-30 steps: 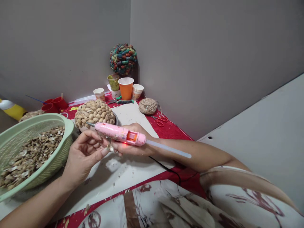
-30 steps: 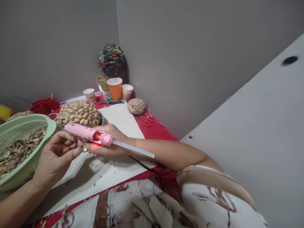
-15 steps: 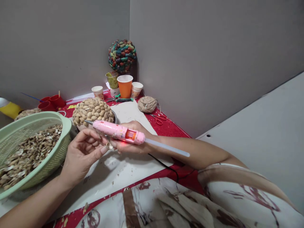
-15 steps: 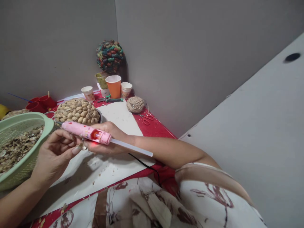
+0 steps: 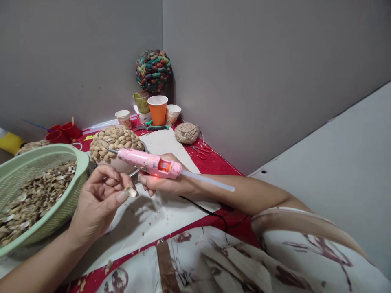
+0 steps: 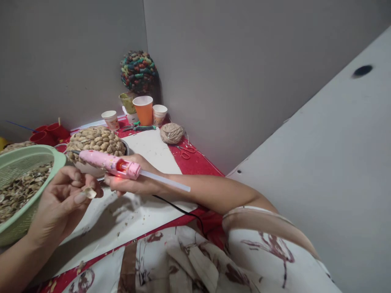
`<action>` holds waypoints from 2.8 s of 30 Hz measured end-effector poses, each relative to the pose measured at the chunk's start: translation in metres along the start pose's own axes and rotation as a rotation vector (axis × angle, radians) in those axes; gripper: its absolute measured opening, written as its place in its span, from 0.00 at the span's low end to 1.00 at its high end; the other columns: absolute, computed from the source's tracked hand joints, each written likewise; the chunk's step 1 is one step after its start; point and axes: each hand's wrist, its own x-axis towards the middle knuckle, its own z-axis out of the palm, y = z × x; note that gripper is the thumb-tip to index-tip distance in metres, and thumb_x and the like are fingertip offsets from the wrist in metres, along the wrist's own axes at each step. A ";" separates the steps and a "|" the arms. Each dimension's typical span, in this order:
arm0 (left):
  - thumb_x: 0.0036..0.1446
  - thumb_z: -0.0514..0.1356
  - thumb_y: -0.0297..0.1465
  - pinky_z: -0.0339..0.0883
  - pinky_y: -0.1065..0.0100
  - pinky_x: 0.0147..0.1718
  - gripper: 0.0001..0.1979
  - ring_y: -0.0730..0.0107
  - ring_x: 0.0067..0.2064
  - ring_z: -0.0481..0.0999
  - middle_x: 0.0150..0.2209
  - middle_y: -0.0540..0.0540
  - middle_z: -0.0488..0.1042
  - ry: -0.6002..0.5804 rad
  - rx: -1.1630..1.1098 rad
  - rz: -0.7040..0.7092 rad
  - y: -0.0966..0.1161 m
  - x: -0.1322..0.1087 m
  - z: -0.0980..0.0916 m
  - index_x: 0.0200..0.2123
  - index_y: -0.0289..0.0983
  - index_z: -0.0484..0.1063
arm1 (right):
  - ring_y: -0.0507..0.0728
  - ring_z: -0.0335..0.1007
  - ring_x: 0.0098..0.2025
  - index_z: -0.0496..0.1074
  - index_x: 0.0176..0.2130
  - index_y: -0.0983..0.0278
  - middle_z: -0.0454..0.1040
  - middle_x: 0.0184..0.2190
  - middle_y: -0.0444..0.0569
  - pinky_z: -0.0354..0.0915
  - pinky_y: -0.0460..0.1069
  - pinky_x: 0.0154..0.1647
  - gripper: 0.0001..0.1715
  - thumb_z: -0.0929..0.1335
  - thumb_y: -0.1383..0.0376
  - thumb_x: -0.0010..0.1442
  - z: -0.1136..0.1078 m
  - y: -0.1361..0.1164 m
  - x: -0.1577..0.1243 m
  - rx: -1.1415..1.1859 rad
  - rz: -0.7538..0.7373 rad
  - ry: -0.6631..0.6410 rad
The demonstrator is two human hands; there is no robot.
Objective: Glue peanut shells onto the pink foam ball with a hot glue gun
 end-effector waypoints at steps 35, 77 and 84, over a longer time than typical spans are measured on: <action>0.49 0.74 0.27 0.74 0.74 0.36 0.14 0.76 0.32 0.78 0.31 0.51 0.78 0.143 -0.171 -0.232 -0.018 0.005 -0.006 0.35 0.37 0.71 | 0.47 0.63 0.27 0.73 0.38 0.70 0.71 0.27 0.44 0.65 0.43 0.28 0.19 0.75 0.57 0.55 -0.003 0.031 0.010 -0.143 -0.352 0.014; 0.46 0.75 0.27 0.71 0.74 0.35 0.17 0.75 0.31 0.76 0.29 0.51 0.78 0.182 -0.030 -0.164 -0.006 0.012 -0.012 0.32 0.37 0.68 | 0.50 0.67 0.29 0.69 0.34 0.66 0.72 0.28 0.47 0.63 0.45 0.27 0.26 0.69 0.45 0.63 -0.018 0.010 -0.001 -0.148 -0.108 0.226; 0.45 0.76 0.28 0.72 0.76 0.36 0.18 0.76 0.33 0.77 0.32 0.52 0.80 0.321 0.179 0.020 -0.005 0.016 -0.018 0.32 0.38 0.69 | 0.49 0.57 0.25 0.64 0.28 0.64 0.62 0.24 0.42 0.57 0.46 0.27 0.20 0.68 0.54 0.65 -0.025 0.022 -0.011 -0.360 -0.461 0.136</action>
